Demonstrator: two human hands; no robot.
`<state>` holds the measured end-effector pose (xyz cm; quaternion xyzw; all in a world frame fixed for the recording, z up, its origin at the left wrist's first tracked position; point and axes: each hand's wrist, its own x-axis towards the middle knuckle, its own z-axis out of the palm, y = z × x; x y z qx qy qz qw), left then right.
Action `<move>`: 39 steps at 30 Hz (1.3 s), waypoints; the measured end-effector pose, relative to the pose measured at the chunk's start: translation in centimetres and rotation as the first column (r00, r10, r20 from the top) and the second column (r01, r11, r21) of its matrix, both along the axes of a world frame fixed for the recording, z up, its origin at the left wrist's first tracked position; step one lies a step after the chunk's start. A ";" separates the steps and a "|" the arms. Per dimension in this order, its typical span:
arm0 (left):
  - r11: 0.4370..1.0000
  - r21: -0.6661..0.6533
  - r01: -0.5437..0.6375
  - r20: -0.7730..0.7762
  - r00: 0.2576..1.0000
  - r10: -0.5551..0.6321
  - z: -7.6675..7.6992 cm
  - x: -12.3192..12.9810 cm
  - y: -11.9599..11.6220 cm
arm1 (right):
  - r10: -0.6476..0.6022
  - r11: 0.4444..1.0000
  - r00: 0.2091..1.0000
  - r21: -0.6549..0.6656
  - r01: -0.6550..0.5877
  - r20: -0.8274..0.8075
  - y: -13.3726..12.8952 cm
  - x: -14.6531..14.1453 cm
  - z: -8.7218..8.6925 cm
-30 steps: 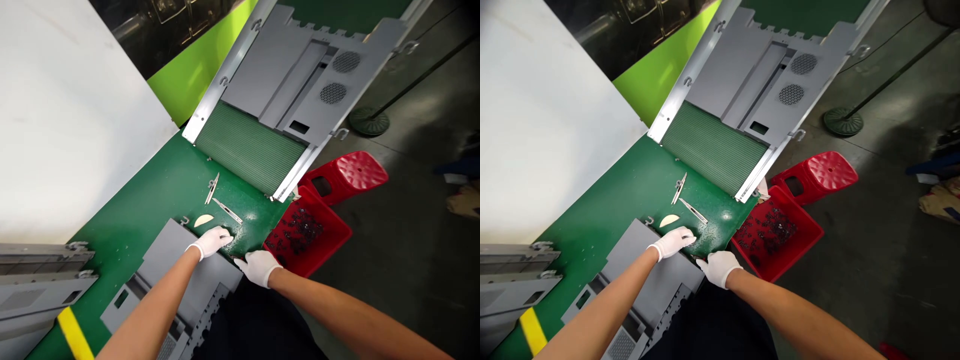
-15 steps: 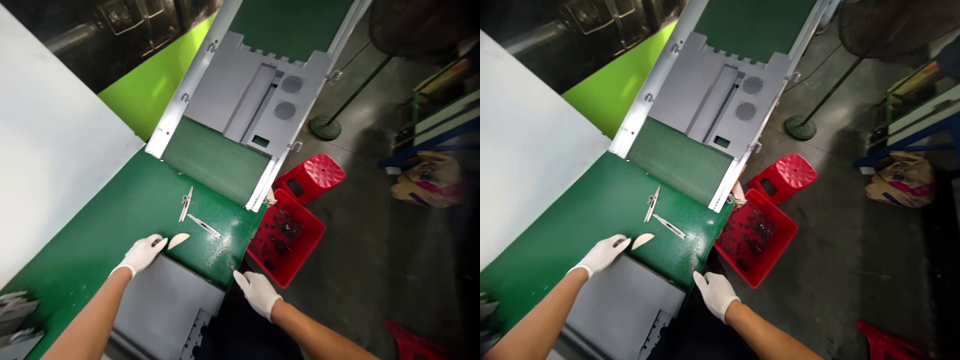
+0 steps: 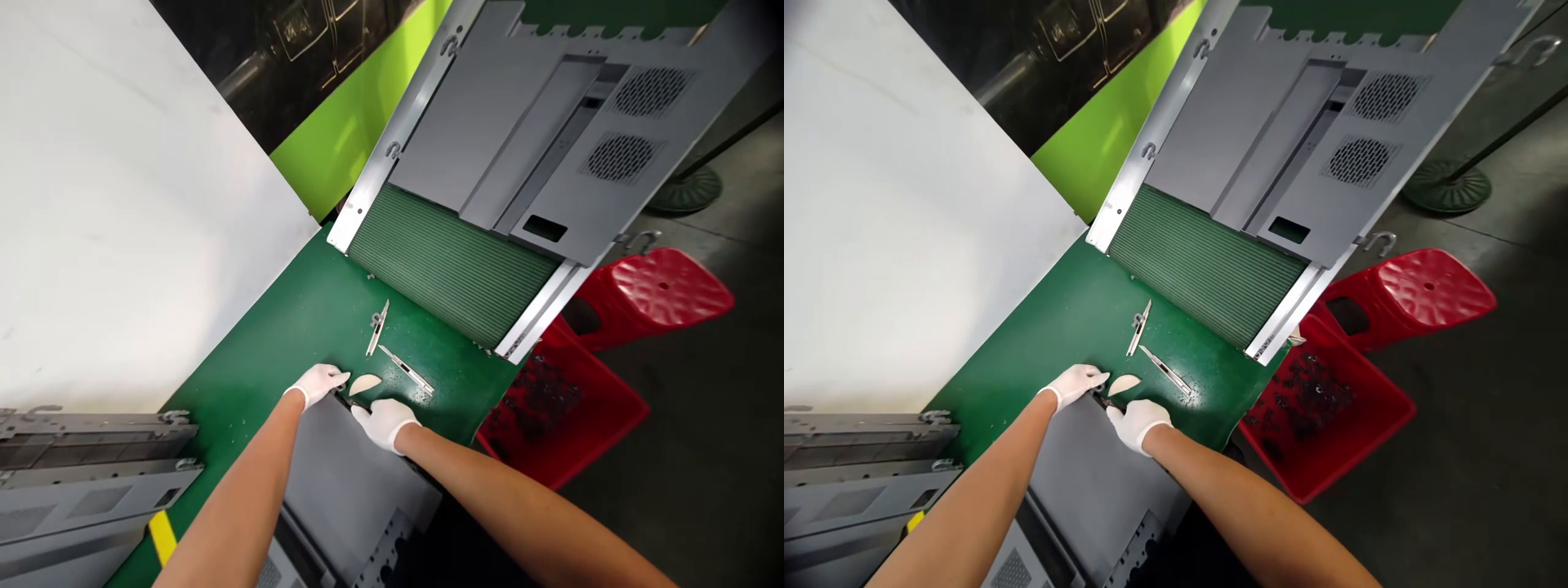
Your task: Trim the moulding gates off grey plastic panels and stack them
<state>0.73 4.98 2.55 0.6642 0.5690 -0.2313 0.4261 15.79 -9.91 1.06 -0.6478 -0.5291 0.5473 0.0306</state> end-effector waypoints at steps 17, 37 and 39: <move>0.988 0.033 -0.149 0.089 0.985 0.146 2.6 0.0 -1.9 | -0.006 0.993 0.995 0.118 -0.006 0.098 -0.5 -1.5 1.3; 0.991 0.037 -0.125 0.102 0.987 0.121 5.7 1.4 -3.3 | -0.034 0.975 0.994 0.223 0.010 0.102 -1.6 -1.0 2.3; 0.993 0.029 -0.115 0.128 0.986 0.111 5.5 1.4 -3.3 | -0.009 0.977 0.996 0.212 -0.011 0.093 -1.5 -0.8 1.9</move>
